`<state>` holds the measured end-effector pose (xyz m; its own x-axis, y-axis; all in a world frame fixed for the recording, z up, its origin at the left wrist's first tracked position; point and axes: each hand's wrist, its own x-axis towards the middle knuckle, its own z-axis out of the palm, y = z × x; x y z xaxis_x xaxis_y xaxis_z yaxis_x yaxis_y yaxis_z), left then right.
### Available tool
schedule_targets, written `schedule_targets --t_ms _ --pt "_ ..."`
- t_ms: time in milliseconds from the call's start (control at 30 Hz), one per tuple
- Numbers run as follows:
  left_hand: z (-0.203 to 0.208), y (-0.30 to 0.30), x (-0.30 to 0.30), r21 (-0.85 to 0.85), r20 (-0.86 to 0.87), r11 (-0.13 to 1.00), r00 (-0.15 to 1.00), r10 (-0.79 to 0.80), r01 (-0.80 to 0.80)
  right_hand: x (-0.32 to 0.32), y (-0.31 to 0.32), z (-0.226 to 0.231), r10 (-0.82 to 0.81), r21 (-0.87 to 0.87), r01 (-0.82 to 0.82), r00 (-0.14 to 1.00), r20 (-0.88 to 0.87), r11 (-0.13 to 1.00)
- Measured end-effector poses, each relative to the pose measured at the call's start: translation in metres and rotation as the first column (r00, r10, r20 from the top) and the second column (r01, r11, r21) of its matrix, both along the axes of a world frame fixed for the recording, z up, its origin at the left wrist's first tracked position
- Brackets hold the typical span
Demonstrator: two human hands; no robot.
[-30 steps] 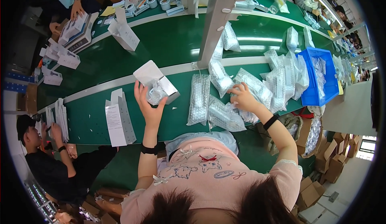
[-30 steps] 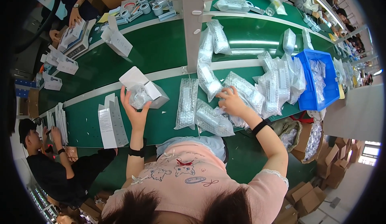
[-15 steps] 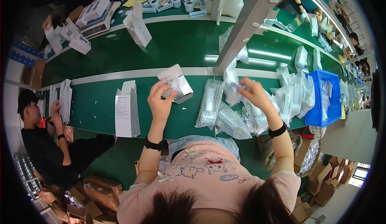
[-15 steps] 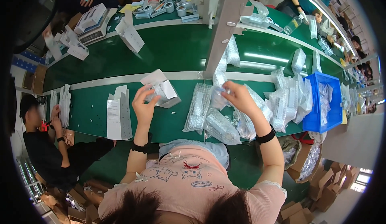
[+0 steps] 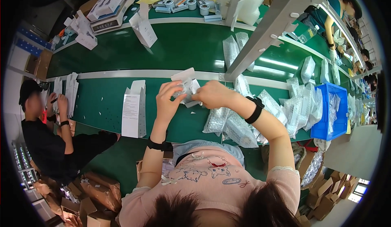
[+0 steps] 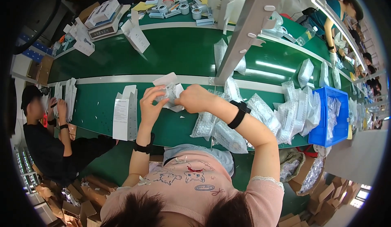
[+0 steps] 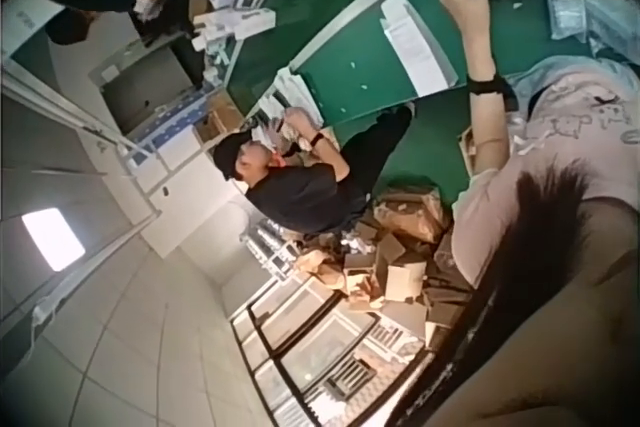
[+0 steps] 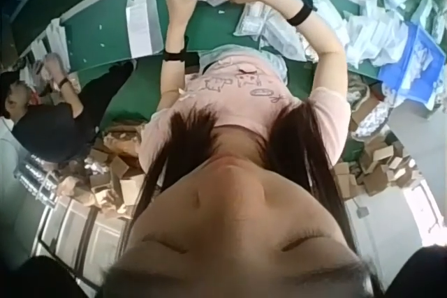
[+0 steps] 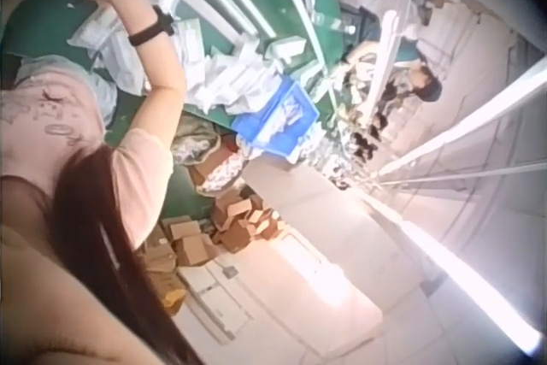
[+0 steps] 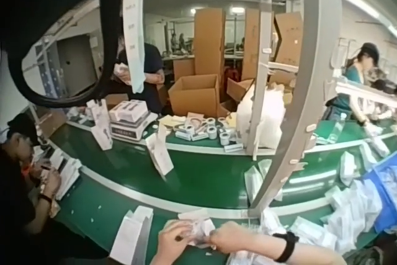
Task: The person packages items by hand by picking up a box, inserting a small component, and then placing a bubble-wrapped object inside. They set the box aside and repeat the process, occasionally reaching into a blue bin to retrieve more components.
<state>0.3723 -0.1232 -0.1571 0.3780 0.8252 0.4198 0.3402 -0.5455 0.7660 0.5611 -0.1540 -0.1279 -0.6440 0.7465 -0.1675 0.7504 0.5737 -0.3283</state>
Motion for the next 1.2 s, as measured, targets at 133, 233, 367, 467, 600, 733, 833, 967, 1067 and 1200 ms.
schedule_targets --t_ms 133,233,367,467,600,733,833,967,1067,1200 --pt "0.005 -0.003 -0.003 0.065 -0.056 0.997 0.998 -0.024 0.028 0.026 -0.006 0.009 -0.127 0.054 0.135 0.983 -0.135 0.989" --pt "0.001 -0.001 -0.001 0.068 -0.09 0.996 0.994 -0.054 0.06 0.03 -0.015 0.016 -0.307 -0.04 0.387 0.661 -0.685 0.921" --pt "0.0 0.003 0.0 -0.014 -0.067 0.998 0.996 0.062 -0.063 0.008 -0.014 0.027 -0.179 0.122 0.469 0.547 -0.817 0.875" --pt "0.002 0.006 0.006 -0.072 -0.026 0.996 0.998 0.053 -0.055 -0.003 -0.009 0.002 -0.054 0.333 0.305 0.805 -0.591 0.892" --pt "-0.001 0.005 0.003 -0.063 -0.007 0.994 0.996 0.085 -0.085 -0.015 -0.01 0.004 -0.016 0.472 0.204 0.928 -0.371 0.857" --pt "-0.005 0.0 0.002 -0.106 0.003 0.986 0.992 0.129 -0.128 -0.018 -0.021 -0.016 -0.091 0.414 0.209 0.954 -0.287 0.886" --pt "0.0 -0.007 -0.005 -0.237 0.122 0.962 0.978 0.169 -0.137 -0.018 -0.026 -0.023 -0.126 0.35 0.2 0.967 -0.222 0.915" --pt "0.016 -0.005 -0.047 0.166 -0.445 0.944 0.833 0.329 -0.284 -0.002 -0.028 -0.027 -0.188 0.287 0.292 0.922 -0.34 0.912" --pt "0.014 -0.011 -0.087 0.153 -0.809 0.873 0.449 0.38 -0.462 0.007 -0.018 -0.044 -0.17 0.212 0.437 0.684 -0.709 0.874" --pt "-0.008 -0.017 -0.109 0.121 -0.882 0.847 0.335 0.331 -0.518 0.002 -0.003 -0.075 -0.418 -0.357 0.216 0.464 -0.781 0.909"
